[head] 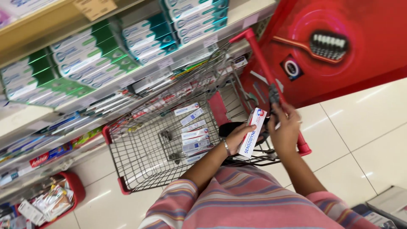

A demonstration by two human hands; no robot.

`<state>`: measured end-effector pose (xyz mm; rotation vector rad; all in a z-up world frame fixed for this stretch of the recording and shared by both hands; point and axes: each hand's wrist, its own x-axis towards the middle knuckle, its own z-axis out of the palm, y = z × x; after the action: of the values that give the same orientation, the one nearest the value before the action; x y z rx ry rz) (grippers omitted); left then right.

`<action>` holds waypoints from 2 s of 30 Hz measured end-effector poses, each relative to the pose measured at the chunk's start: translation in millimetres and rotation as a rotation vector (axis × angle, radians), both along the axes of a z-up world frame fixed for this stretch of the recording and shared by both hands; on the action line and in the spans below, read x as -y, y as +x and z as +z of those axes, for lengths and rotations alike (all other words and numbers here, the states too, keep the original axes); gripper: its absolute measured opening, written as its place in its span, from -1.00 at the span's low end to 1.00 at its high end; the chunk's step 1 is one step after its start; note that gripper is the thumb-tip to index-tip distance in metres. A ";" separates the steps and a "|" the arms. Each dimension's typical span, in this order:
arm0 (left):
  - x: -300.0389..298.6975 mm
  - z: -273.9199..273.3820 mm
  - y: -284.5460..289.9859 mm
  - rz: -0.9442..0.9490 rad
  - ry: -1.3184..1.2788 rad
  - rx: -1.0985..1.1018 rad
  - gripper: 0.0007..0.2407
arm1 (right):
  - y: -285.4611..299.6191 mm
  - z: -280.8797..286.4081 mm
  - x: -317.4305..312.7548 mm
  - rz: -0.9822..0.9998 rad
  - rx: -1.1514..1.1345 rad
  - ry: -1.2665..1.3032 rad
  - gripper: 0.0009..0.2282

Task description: Selecting boxes of toothpaste from a store shelf and placing them into a shopping cart.

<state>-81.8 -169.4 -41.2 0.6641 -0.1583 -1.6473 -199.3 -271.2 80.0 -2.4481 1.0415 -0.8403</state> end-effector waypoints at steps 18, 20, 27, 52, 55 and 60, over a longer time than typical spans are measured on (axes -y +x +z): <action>-27.3 101.2 86.8 -0.117 0.025 0.902 -0.45 | 37.9 67.2 -8.2 0.442 0.132 0.316 -0.35; -25.4 125.1 122.6 -0.025 -0.092 1.202 -0.44 | 63.8 102.7 -2.6 0.583 0.149 0.076 -0.39; -22.1 326.8 212.1 0.027 -0.046 2.234 -0.53 | 148.7 193.2 37.9 0.613 0.131 -0.340 -0.70; 56.6 437.8 320.6 0.524 0.033 2.489 -0.41 | 331.5 322.7 125.7 0.713 0.046 -0.494 -0.53; 60.4 432.5 324.6 0.622 0.052 2.487 -0.35 | 351.6 317.1 121.4 0.568 0.082 -0.499 -0.57; 81.3 379.5 345.3 1.202 0.022 2.178 -0.51 | 378.6 300.7 131.1 0.513 0.037 -0.514 -0.61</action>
<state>263.5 -250.7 338.3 1.7779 -0.9906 0.7265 179.3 -402.3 380.7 -2.8972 0.1522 -1.0540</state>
